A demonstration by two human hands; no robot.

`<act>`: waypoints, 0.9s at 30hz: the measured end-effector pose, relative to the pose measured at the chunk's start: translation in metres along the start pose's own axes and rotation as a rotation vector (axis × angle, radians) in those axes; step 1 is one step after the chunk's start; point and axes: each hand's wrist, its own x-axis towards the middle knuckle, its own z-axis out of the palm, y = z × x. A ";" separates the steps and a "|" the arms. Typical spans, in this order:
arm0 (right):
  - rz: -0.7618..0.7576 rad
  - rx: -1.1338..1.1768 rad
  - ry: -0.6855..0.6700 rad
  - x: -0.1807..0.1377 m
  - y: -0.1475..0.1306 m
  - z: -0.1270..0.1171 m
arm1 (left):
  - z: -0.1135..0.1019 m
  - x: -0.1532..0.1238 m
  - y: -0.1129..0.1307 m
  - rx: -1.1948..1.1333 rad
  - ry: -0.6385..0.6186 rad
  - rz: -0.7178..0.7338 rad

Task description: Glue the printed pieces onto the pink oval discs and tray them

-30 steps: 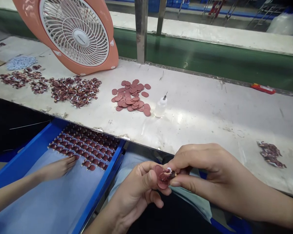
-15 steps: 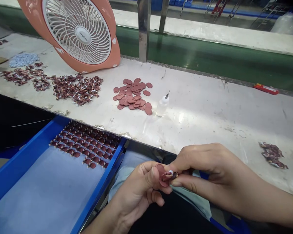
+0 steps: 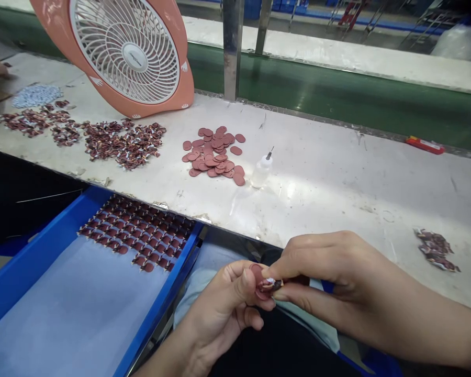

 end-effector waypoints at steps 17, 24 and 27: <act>-0.122 -0.102 0.071 -0.010 -0.006 0.008 | 0.006 -0.007 0.002 -0.007 -0.093 0.034; -0.114 -0.102 0.032 -0.004 -0.004 0.007 | 0.004 -0.005 -0.002 -0.024 -0.052 0.049; -0.091 -0.081 0.054 -0.003 -0.003 0.007 | 0.005 -0.002 0.000 -0.017 -0.037 0.045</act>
